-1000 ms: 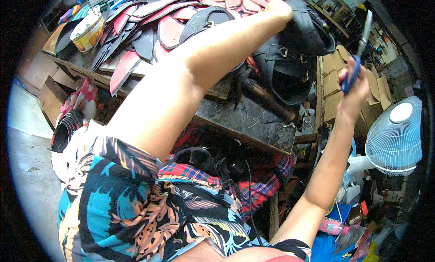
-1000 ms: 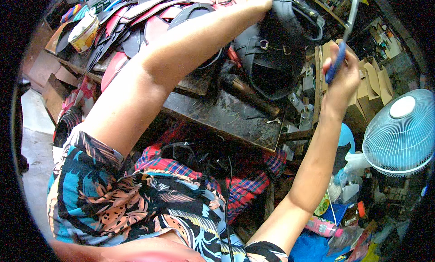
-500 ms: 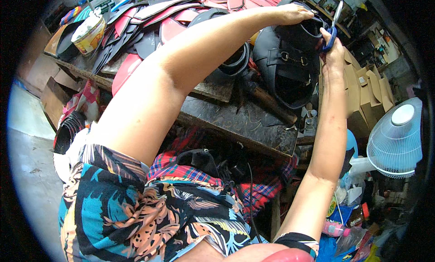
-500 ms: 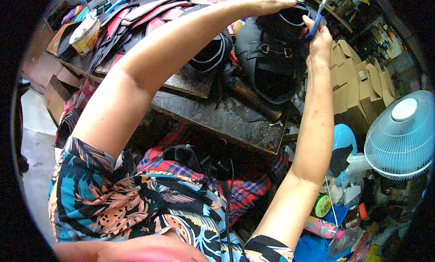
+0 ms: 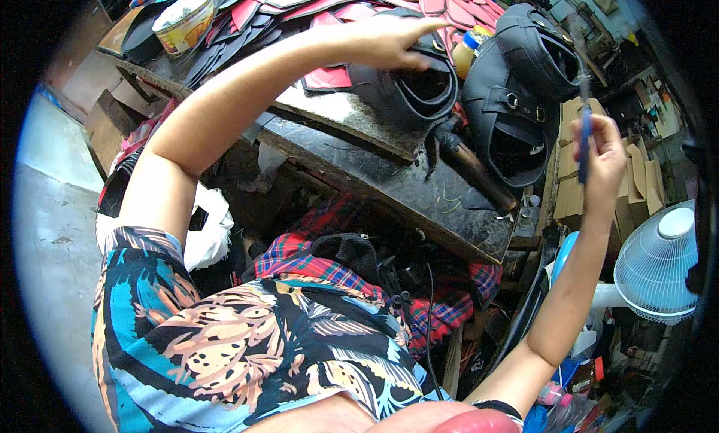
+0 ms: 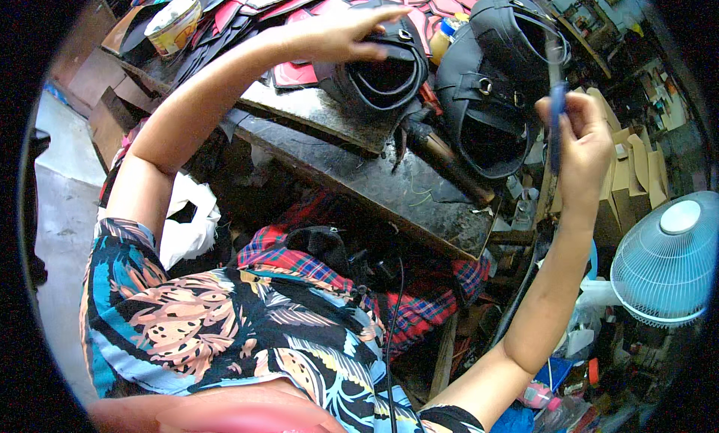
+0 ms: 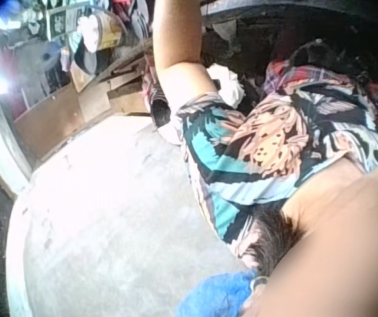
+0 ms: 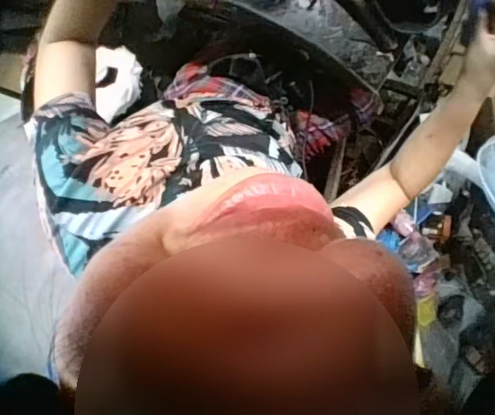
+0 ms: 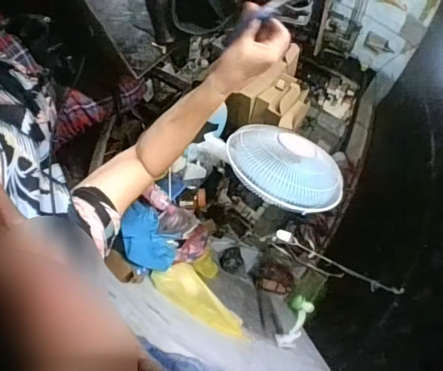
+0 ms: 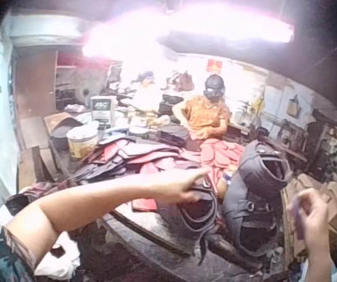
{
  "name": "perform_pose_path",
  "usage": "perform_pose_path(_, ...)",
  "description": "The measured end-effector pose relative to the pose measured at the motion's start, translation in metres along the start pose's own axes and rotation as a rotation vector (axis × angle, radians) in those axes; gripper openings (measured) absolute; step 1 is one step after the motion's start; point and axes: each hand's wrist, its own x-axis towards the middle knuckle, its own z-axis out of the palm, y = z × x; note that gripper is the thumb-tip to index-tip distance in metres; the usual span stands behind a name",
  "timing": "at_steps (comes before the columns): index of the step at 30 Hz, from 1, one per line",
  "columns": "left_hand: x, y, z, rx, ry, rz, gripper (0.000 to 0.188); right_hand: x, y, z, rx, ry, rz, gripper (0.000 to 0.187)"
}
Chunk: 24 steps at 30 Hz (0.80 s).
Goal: The person uses scissors to trim excess material from the edges of black sandals. They repeatedly lift the upper strap, cut along the inner lining, and place the finished sandal on the workbench.
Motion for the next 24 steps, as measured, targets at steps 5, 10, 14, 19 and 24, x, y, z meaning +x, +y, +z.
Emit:
perform_pose_path(5, -0.013, -0.009, 0.021, -0.117, 0.223, -0.023, 0.079, -0.030, -0.022, 0.033, -0.312, -0.179, 0.115, 0.016)
perform_pose_path(10, -0.007, -0.003, 0.013, 0.135, 0.121, 0.112, 0.054, -0.021, -0.017, 0.042, -0.579, -0.353, 0.316, 0.034)
perform_pose_path(14, -0.023, 0.005, 0.017, 0.173, 0.169, 0.139, 0.035, -0.019, -0.004, 0.045, -0.220, -0.516, 0.566, 0.040)
perform_pose_path(19, -0.046, 0.013, 0.030, 0.151, 0.238, 0.101, 0.032, -0.024, -0.012, 0.056, -0.515, -0.559, 0.470, 0.031)
perform_pose_path(24, -0.049, 0.017, 0.032, 0.207, 0.240, 0.130, 0.033, -0.012, -0.034, 0.073, -0.823, -0.512, 0.258, 0.048)
